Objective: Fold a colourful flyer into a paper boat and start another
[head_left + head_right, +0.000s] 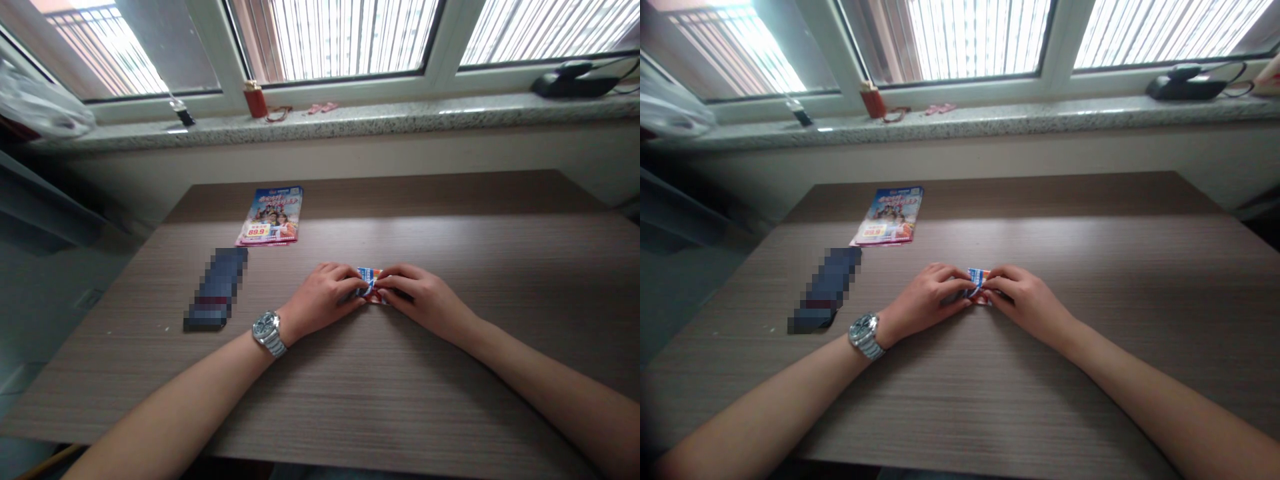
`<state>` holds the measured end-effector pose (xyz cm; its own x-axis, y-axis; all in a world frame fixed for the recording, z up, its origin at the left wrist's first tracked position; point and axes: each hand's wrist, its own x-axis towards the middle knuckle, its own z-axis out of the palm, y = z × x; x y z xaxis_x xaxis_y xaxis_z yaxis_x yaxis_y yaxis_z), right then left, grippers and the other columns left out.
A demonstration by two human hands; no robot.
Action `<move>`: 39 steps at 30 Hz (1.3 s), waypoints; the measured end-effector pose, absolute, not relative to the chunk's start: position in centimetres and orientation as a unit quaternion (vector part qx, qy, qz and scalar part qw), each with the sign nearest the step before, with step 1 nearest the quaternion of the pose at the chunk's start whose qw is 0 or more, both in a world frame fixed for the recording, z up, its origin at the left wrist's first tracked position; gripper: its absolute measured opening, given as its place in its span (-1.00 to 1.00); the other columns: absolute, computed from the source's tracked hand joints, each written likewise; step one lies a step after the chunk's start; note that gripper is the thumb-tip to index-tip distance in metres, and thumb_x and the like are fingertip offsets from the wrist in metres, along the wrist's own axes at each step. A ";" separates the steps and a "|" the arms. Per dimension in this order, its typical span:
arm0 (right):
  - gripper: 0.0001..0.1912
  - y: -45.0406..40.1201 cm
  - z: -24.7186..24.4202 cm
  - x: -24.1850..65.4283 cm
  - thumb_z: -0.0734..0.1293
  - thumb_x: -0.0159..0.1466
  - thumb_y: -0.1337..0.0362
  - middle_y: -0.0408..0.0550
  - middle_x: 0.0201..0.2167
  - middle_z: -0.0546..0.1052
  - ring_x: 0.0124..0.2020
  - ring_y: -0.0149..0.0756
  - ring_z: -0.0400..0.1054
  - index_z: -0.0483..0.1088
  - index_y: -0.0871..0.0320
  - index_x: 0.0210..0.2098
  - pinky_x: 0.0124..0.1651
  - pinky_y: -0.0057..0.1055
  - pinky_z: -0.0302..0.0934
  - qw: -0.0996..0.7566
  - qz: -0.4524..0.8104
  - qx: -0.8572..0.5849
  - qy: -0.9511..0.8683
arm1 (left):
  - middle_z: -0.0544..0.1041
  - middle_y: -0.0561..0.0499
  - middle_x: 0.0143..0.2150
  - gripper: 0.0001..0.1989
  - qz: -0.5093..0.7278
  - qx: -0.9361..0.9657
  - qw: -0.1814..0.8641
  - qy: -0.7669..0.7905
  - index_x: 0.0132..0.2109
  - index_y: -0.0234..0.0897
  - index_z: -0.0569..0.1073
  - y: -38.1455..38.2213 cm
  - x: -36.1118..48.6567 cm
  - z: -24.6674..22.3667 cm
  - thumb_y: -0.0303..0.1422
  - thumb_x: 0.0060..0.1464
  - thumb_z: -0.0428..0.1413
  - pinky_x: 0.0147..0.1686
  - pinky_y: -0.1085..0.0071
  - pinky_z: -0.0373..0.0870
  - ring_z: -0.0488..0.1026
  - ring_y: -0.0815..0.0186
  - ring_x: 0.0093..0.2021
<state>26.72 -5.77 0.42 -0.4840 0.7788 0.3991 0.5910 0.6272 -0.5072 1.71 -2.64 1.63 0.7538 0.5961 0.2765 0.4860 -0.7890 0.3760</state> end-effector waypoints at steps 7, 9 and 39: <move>-0.83 -5.6 0.3 26.9 0.30 0.39 0.32 0.02 -0.07 0.58 -0.04 -0.18 0.50 0.52 0.03 -0.09 0.02 -0.20 0.42 0.311 0.170 -0.395 -0.847 | 0.48 -0.09 0.16 -0.66 0.200 0.924 0.143 0.293 0.17 -0.12 0.45 -2.6 1.7 1.4 -0.20 0.29 0.15 0.15 0.14 0.34 0.44 0.13 0.11; -0.83 -5.6 0.3 26.9 0.31 0.38 0.32 0.02 -0.06 0.58 -0.03 -0.18 0.49 0.51 0.04 -0.09 0.03 -0.20 0.42 0.315 0.172 -0.391 -0.848 | 0.41 -0.10 0.27 -0.59 0.209 0.924 0.151 0.281 0.23 -0.12 0.39 -2.5 1.7 1.2 -0.22 0.28 0.16 0.22 0.12 0.30 0.39 0.12 0.22; -0.86 -5.8 0.8 26.5 0.38 0.36 0.22 -0.02 -0.12 0.51 -0.03 -0.19 0.41 0.53 0.01 -0.10 0.06 -0.23 0.29 0.287 0.276 -0.396 -0.827 | 0.44 -0.14 0.14 -0.59 0.192 0.918 0.204 0.279 0.12 -0.16 0.42 -2.7 1.6 2.1 -0.08 0.22 0.18 0.15 0.11 0.33 0.40 0.08 0.11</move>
